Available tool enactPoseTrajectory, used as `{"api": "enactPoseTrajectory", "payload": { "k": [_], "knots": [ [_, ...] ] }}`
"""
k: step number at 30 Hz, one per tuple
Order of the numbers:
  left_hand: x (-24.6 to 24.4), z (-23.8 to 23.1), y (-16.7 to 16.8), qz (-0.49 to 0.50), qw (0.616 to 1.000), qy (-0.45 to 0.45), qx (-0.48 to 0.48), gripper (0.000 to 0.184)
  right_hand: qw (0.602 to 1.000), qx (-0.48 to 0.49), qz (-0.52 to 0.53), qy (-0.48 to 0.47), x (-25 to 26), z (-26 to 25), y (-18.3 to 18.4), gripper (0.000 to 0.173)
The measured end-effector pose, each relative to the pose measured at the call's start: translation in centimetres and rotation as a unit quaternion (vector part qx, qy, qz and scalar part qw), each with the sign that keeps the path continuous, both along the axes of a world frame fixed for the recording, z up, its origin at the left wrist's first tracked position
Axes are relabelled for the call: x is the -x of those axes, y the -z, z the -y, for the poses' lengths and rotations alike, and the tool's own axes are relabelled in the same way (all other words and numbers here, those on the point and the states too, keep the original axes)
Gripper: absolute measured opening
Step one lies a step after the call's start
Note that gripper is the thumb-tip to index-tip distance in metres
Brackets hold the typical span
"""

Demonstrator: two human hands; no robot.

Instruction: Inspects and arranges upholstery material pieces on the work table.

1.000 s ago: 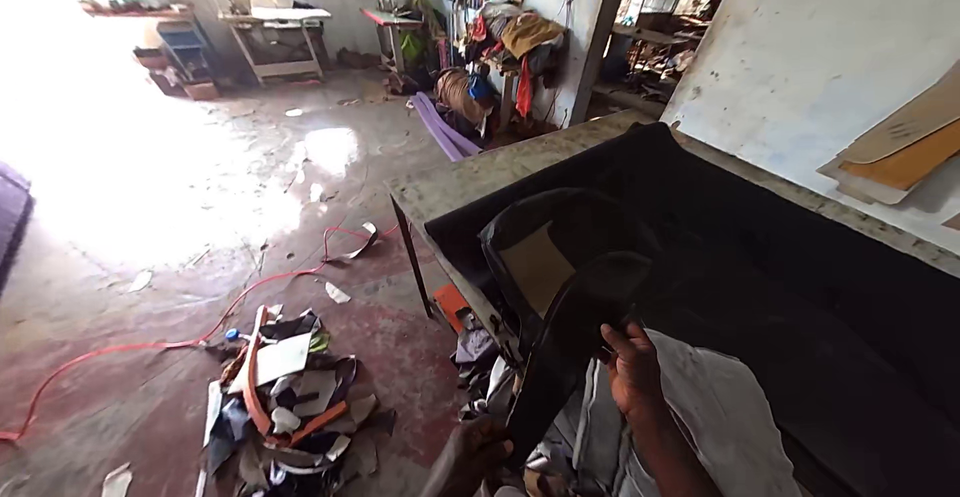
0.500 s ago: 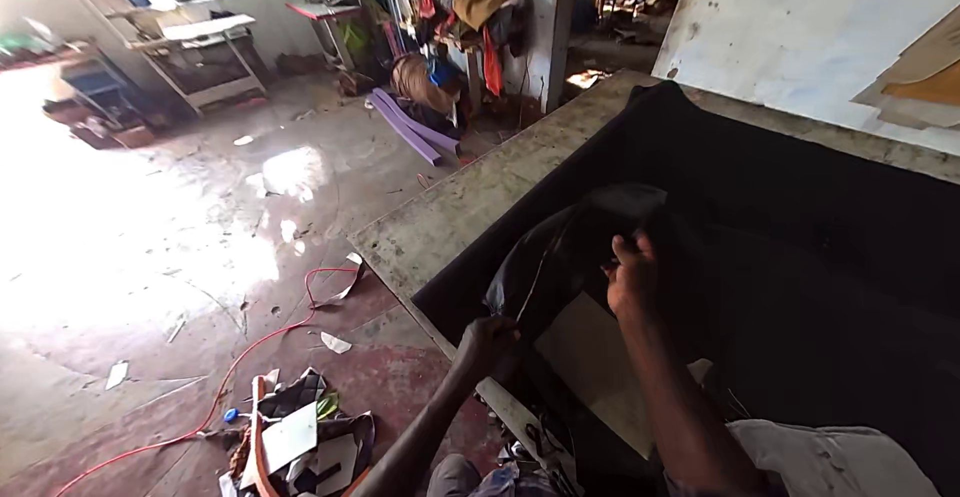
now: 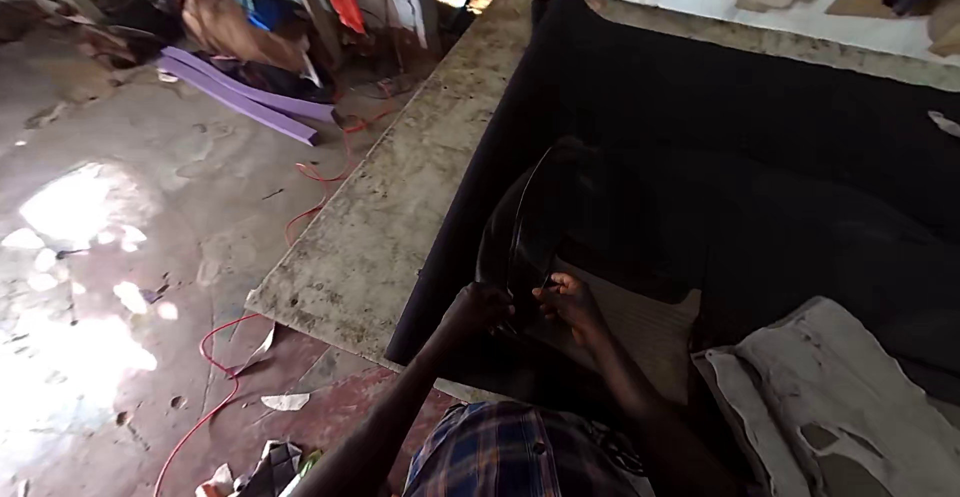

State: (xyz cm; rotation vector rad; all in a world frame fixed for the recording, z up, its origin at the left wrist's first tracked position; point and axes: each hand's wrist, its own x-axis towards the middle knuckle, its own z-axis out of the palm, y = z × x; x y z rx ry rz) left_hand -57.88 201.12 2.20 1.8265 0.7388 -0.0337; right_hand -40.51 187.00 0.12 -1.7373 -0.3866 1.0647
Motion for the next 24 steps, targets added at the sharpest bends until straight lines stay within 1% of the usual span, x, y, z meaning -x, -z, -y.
{"api": "enactPoseTrajectory", "payload": {
  "k": [3,5,7,9,12,15,17,18,21,24],
  "knots": [
    [-0.5,-0.4,-1.7,0.011,1.0,0.019,0.02,0.02,0.998,0.051,-0.037,-0.028,1.8,0.6,-1.7,0.038],
    [-0.7,-0.6,-1.9,0.01,0.999,0.023,0.028,0.02,0.996,0.056,-0.068,-0.022,2.7,0.6,-1.6,0.036],
    [-0.9,-0.9,-1.2,0.02,0.999,0.03,0.035,0.018,0.998,0.012,-0.065,0.025,3.4,0.9,-1.4,0.033],
    [-0.9,-1.2,-0.6,0.014,0.999,0.038,0.035,0.02,0.996,-0.041,-0.029,0.068,3.7,1.3,-1.2,0.04],
    [-0.7,-0.9,-1.6,-0.028,0.999,0.035,0.031,0.021,0.993,-0.07,0.022,0.093,3.8,1.9,-0.9,0.044],
    [-0.8,-0.8,-2.7,-0.048,0.998,0.045,0.017,0.025,0.992,-0.067,-0.003,0.109,3.1,1.3,0.7,0.045],
    [-1.1,-1.0,-3.0,-0.056,0.997,0.059,0.009,0.031,0.992,-0.051,-0.029,0.11,3.2,1.1,0.6,0.046],
    [-1.1,-1.0,-3.1,-0.058,0.996,0.065,0.01,0.031,0.993,-0.044,-0.035,0.108,3.7,1.2,0.4,0.046],
    [-0.8,-0.8,-3.0,-0.058,0.996,0.072,0.001,0.021,0.991,-0.067,-0.025,0.109,3.9,1.0,1.9,0.047],
    [-0.5,-0.6,-2.8,-0.046,0.997,0.063,-0.015,0.018,0.996,-0.053,0.006,0.072,4.0,0.9,2.0,0.051]
  ]
}}
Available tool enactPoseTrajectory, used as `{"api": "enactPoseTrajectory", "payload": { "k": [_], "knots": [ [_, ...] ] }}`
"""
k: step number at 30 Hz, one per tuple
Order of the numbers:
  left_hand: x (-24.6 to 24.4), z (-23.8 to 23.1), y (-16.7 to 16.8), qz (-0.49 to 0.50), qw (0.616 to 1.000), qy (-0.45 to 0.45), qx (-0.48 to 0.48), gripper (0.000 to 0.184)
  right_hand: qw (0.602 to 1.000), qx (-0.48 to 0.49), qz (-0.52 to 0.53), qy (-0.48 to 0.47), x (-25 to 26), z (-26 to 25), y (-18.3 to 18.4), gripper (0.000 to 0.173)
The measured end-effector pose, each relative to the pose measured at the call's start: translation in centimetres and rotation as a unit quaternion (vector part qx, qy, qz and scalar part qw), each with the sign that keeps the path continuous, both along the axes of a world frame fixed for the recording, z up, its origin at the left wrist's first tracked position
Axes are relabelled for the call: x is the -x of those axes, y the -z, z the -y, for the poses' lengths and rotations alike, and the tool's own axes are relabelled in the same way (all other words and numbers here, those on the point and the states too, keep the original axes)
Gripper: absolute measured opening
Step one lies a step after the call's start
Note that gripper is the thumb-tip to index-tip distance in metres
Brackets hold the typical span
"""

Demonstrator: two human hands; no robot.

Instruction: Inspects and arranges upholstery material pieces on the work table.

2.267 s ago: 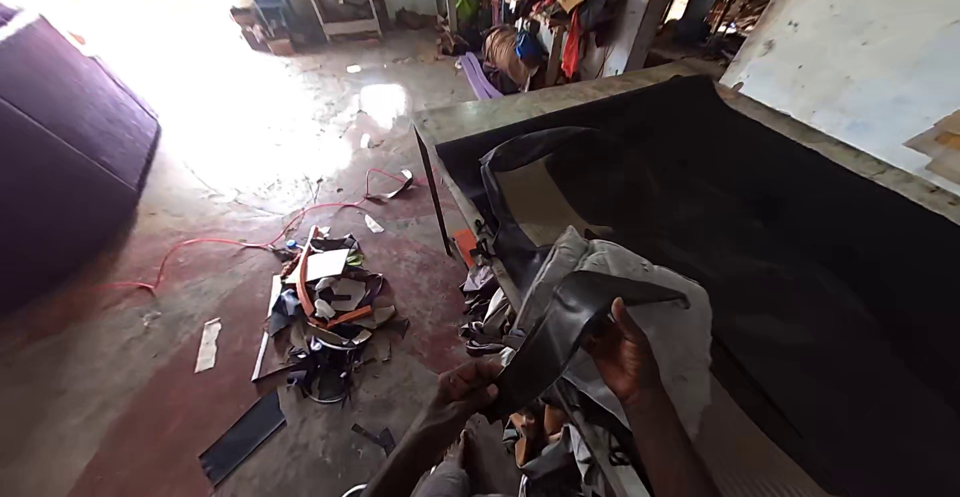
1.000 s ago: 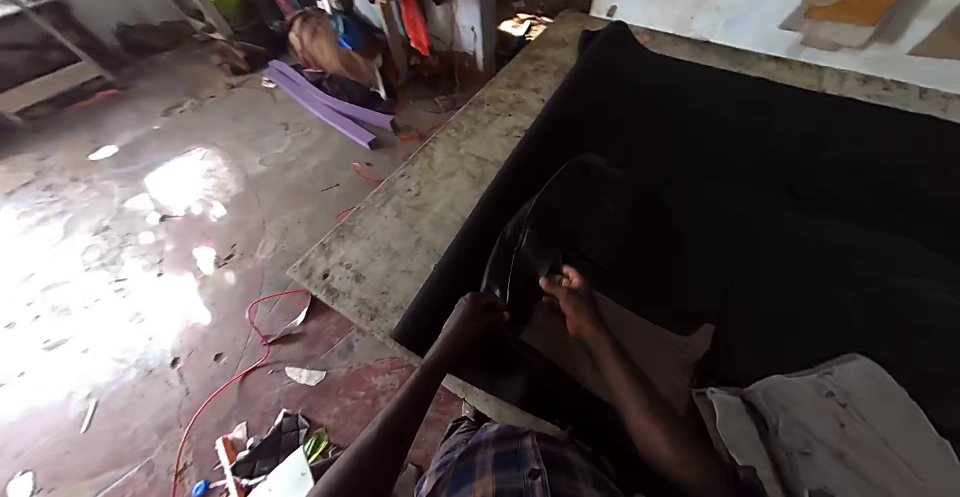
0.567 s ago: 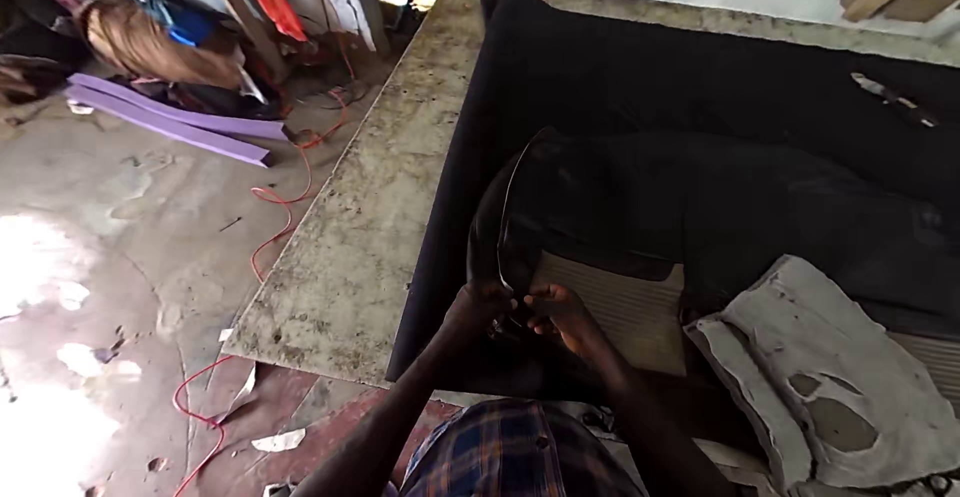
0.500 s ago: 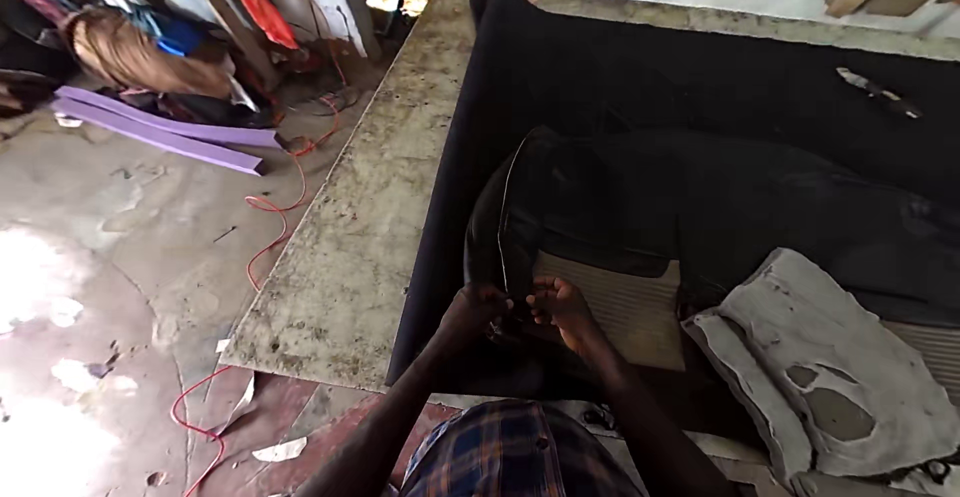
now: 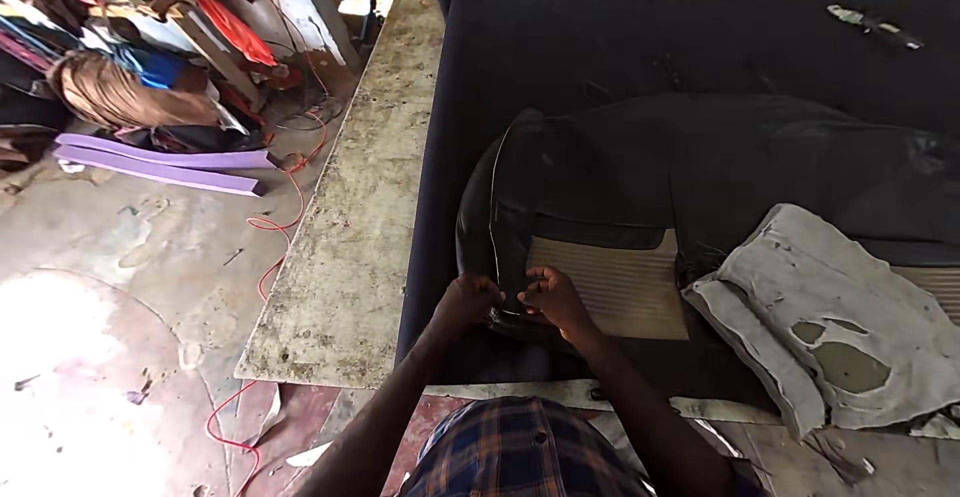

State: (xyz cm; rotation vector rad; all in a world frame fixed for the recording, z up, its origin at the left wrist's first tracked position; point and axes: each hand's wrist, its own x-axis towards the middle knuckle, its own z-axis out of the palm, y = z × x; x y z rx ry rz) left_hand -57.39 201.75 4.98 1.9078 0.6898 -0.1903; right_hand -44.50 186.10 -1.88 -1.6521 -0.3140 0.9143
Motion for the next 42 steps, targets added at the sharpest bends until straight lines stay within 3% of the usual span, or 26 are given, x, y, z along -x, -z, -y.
{"api": "enactPoseTrajectory", "payload": {
  "k": [7,13,16,25,35,42],
  "knots": [
    [-0.1,0.0,0.9,-0.043,0.995,0.021,-0.084,0.02,0.993,0.073,0.081,-0.047,0.4,-0.2,0.0,0.055],
    [-0.8,-1.5,4.7,-0.055,0.991,0.052,-0.11,0.022,0.977,0.121,0.16,-0.071,0.9,-0.2,-0.1,0.054],
    [-0.7,-1.2,4.4,-0.064,0.989,0.049,-0.127,0.021,0.97,0.124,0.194,-0.075,2.1,0.4,-1.7,0.052],
    [0.0,-1.1,5.2,-0.05,0.99,0.045,-0.126,0.024,0.951,0.123,0.268,-0.09,2.5,1.0,-0.6,0.054],
    [-0.1,-1.0,4.0,-0.089,0.986,0.056,-0.131,0.033,0.922,0.232,0.255,-0.174,0.7,-1.2,-0.6,0.052],
    [-5.5,-5.3,2.9,0.073,0.989,-0.026,-0.128,0.057,0.884,0.287,0.296,-0.222,1.5,-1.8,-1.5,0.065]
  ]
}}
